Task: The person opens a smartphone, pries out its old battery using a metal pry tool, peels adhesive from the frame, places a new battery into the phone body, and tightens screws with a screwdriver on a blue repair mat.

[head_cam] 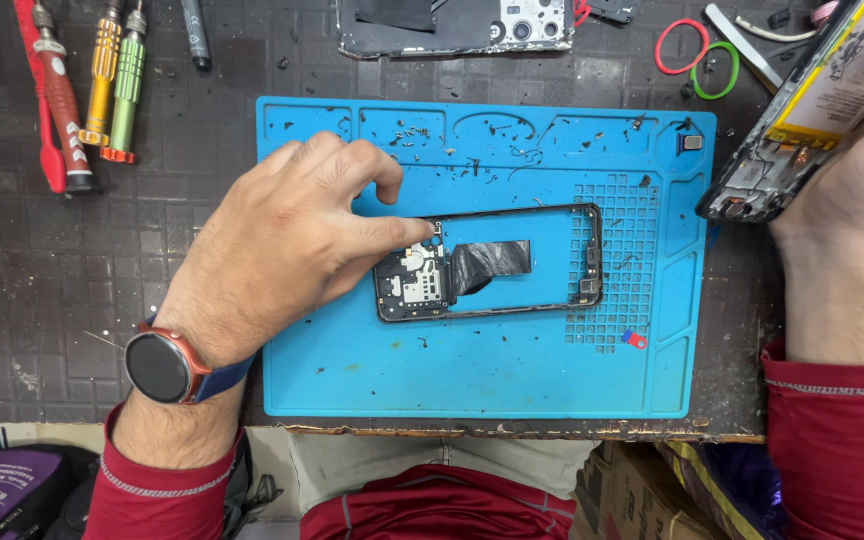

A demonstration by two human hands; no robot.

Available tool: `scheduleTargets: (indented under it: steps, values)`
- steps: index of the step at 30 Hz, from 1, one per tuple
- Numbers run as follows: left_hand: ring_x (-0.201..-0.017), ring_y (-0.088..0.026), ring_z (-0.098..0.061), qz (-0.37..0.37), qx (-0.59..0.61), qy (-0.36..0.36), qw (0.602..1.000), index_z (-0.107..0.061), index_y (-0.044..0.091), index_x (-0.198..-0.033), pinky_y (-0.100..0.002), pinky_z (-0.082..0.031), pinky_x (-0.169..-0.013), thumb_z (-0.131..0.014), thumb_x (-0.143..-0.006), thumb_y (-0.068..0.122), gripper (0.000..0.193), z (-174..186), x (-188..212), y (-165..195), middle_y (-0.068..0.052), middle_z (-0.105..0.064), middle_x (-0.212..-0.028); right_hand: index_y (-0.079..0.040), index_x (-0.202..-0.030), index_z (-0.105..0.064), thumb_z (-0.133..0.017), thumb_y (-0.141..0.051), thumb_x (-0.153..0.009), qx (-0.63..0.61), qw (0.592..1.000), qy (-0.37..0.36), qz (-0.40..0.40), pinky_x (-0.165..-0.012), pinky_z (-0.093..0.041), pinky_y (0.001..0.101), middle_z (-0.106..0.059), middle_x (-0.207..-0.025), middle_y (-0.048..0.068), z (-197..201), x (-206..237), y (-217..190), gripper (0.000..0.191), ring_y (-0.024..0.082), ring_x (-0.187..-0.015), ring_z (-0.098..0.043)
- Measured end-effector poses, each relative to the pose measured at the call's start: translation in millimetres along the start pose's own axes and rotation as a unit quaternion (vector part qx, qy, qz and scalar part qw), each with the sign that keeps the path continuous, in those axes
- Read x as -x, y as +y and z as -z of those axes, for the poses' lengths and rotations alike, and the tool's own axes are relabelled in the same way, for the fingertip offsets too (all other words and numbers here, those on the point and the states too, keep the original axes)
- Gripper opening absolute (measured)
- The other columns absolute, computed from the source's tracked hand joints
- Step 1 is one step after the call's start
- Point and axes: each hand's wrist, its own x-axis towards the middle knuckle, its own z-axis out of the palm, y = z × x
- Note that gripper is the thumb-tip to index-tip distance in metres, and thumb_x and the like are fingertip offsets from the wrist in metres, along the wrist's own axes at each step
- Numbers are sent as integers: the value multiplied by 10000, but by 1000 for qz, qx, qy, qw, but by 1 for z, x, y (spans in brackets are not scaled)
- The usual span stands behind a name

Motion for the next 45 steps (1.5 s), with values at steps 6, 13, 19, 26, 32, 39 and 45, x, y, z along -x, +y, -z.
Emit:
scheduleTargets:
  steps: [6, 13, 19, 26, 32, 39, 45]
  values:
    - [-913, -237, -581, 20, -26, -28, 999, -791, 254, -1069, -392, -476, -789, -787, -843, 165, 243, -1, -1, 2, -30, -592, -997, -14, -1292, -593, -409, -349, -1178, -11, 1000, 16, -18, -1130, -568, 370, -659, -1230, 122, -6, -2, -3, 399, 210, -1180, -676]
    - [-937, -229, -591, 30, -29, -24, 999, -720, 170, -1054, -389, -469, -804, -770, -880, 163, 181, -4, -1, 3, -13, -599, -993, -4, -1299, -584, -398, -324, -1171, -2, 1000, 17, -17, -1096, -559, 364, -646, -1203, 123, -3, 0, 1, 392, 205, -1151, -665]
    - [-934, -229, -590, 30, -12, -21, 999, -687, 133, -1039, -383, -459, -799, -777, -888, 165, 179, -3, -2, 0, -23, -600, -1002, -1, -1308, -579, -399, -315, -1170, 0, 1000, 14, -19, -1099, -557, 366, -645, -1212, 125, -3, 1, -1, 387, 206, -1156, -664]
    - [-1006, -254, -595, 67, -6, 39, 997, -706, 111, -1017, -399, -430, -852, -793, -910, 158, 145, 4, 1, -6, -40, -624, -1015, 2, -1317, -573, -401, -304, -1168, 0, 1000, 11, -22, -1101, -555, 367, -643, -1223, 127, -6, 3, -3, 381, 209, -1163, -663]
    - [-1090, -261, -544, 133, -94, 121, 979, -739, 119, -1009, -451, -355, -1022, -784, -997, 149, 56, 1, 10, -12, -2, -634, -1028, 5, -1325, -568, -403, -294, -1166, -2, 1000, 6, -22, -1104, -553, 368, -642, -1232, 128, -10, 4, -4, 377, 211, -1168, -662]
    - [-1110, -264, -504, 201, -103, 144, 964, -749, 102, -1033, -453, -348, -1070, -734, -1025, 119, 24, -7, 21, -19, -16, -633, -1046, 8, -1335, -563, -405, -283, -1165, -2, 1000, 4, -23, -1107, -550, 370, -640, -1243, 130, -13, 6, -4, 372, 213, -1175, -661]
    - [-1124, -297, -496, 229, -102, 158, 955, -761, 93, -1033, -457, -361, -1013, -735, -1054, 107, 36, -8, 24, -21, -31, -635, -1031, 11, -1343, -558, -407, -273, -1163, -3, 1000, 5, -22, -1109, -548, 371, -639, -1252, 132, -13, 6, -4, 369, 215, -1181, -660]
